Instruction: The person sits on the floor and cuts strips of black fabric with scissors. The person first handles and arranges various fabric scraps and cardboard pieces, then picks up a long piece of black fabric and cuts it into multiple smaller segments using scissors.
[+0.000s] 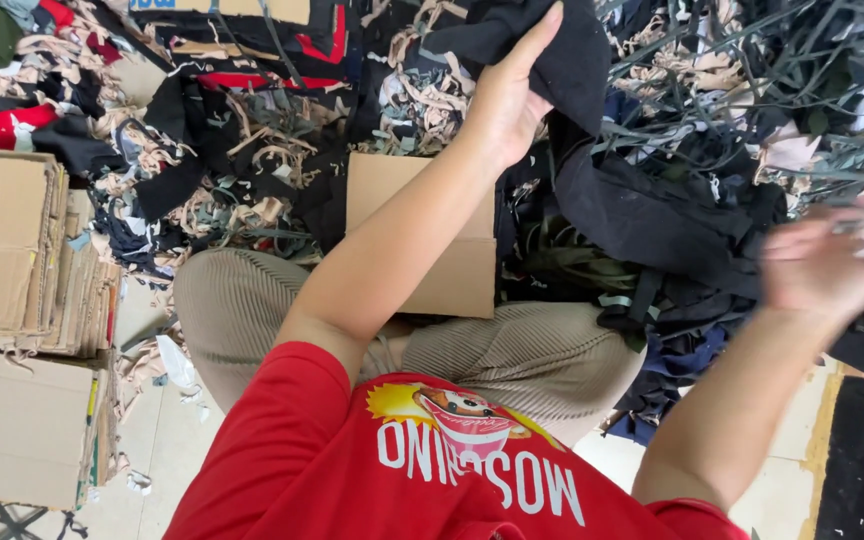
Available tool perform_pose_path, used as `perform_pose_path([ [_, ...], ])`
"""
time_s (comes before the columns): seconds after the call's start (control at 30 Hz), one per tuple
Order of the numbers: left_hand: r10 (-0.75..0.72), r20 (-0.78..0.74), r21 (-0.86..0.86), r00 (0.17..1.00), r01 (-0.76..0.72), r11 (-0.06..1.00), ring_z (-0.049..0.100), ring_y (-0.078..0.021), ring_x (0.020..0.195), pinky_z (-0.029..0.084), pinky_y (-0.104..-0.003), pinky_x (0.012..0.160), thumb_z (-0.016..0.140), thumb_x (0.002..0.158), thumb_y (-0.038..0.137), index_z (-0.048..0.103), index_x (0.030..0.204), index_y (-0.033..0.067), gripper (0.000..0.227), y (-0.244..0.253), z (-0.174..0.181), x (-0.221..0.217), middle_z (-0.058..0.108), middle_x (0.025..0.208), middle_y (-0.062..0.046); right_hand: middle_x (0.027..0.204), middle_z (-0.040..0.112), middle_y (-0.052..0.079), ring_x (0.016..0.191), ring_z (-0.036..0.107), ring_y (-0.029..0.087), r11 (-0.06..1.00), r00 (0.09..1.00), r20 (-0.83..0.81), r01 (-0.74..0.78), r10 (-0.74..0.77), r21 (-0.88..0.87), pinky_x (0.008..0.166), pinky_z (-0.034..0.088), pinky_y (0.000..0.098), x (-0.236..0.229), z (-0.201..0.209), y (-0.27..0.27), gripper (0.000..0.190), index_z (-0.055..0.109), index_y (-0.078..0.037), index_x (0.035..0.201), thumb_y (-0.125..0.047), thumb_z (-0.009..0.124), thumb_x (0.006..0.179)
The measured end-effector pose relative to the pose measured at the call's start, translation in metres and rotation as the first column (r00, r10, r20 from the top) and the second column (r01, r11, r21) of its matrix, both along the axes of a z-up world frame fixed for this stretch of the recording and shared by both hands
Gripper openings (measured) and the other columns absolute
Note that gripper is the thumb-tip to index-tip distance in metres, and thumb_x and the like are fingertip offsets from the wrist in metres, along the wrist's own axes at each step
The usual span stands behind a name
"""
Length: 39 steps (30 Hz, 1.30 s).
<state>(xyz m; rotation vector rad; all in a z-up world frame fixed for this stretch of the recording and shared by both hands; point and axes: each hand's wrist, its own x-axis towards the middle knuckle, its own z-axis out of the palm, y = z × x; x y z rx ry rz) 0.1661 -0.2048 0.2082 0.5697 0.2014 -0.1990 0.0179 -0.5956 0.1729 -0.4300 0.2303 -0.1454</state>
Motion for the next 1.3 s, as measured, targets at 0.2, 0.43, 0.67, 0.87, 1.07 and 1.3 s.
perform_pose_path([
  [0.2, 0.033, 0.042, -0.186, 0.999, -0.024, 0.982, 0.069, -0.0295, 0.109, 0.055, -0.050, 0.094, 0.086, 0.081, 0.026, 0.073, 0.119, 0.0034, 0.047, -0.012, -0.004, 0.010, 0.075, 0.117, -0.014, 0.126, 0.067, 0.022, 0.125, 0.063, 0.031, 0.842, 0.860, -0.059, -0.479, 0.506, 0.247, 0.108, 0.049, 0.0591, -0.038, -0.032, 0.239, 0.072, 0.074, -0.013, 0.111, -0.077, 0.064, 0.078],
  [0.43, 0.078, 0.035, -0.267, 0.996, -0.066, 0.961, 0.069, -0.0274, 0.108, 0.054, -0.048, 0.096, 0.087, 0.082, 0.027, 0.071, 0.123, 0.0049, 0.049, -0.007, 0.001, -0.011, 0.074, 0.118, -0.012, 0.090, 0.067, 0.000, 0.083, 0.066, 0.015, 0.921, 0.808, -0.478, 0.389, -0.344, -0.005, 0.110, 0.045, 0.0525, 0.006, -0.019, 0.286, 0.036, 0.052, -0.028, 0.074, -0.053, 0.077, 0.072],
  [0.67, 0.018, 0.057, -0.326, 0.998, 0.002, 0.945, 0.071, -0.0233, 0.103, 0.056, -0.041, 0.090, 0.083, 0.087, 0.032, 0.073, 0.117, 0.0077, 0.039, -0.015, 0.020, -0.043, 0.076, 0.112, -0.010, 0.108, 0.074, 0.021, 0.106, 0.069, 0.038, 0.818, 0.816, -0.398, 0.530, -0.420, 0.223, 0.099, 0.056, 0.0561, 0.085, -0.110, 0.129, 0.031, 0.066, -0.005, 0.096, -0.022, 0.072, 0.071],
  [0.87, -0.191, -0.010, -0.143, 0.982, 0.187, 0.972, 0.061, -0.0311, 0.124, 0.043, -0.055, 0.111, 0.084, 0.075, 0.036, 0.064, 0.134, 0.0058, 0.069, -0.031, 0.024, -0.046, 0.068, 0.130, -0.016, 0.107, 0.072, 0.034, 0.105, 0.067, 0.054, 0.688, 0.688, -0.189, 0.722, -0.700, 0.078, 0.096, 0.057, 0.0716, 0.101, -0.020, 0.045, 0.042, 0.068, 0.006, 0.102, -0.018, 0.063, 0.068],
  [1.07, -0.270, -0.463, 0.022, 0.844, 0.315, 0.949, 0.058, -0.0317, 0.121, 0.054, -0.049, 0.102, 0.076, 0.072, 0.029, 0.052, 0.144, 0.0063, 0.080, -0.063, -0.080, -0.076, 0.053, 0.145, -0.018, 0.108, 0.080, 0.021, 0.099, 0.078, 0.037, 0.639, 0.695, -0.239, 0.396, -0.678, -0.660, 0.085, 0.069, 0.0550, 0.041, -0.065, -0.037, 0.048, 0.070, -0.008, 0.113, -0.038, 0.071, 0.076],
  [1.3, -0.301, -0.594, 0.165, 0.746, 0.479, 0.862, 0.065, -0.0340, 0.117, 0.060, -0.044, 0.097, 0.067, 0.090, 0.036, 0.049, 0.139, -0.0028, 0.065, -0.075, -0.212, -0.106, 0.062, 0.129, -0.027, 0.136, 0.059, 0.015, 0.090, 0.067, 0.034, 0.052, 0.330, -0.699, -0.884, -0.634, -0.464, 0.096, 0.045, 0.0566, -0.051, -0.003, 0.029, 0.069, 0.044, -0.015, 0.149, -0.057, 0.066, 0.099],
])
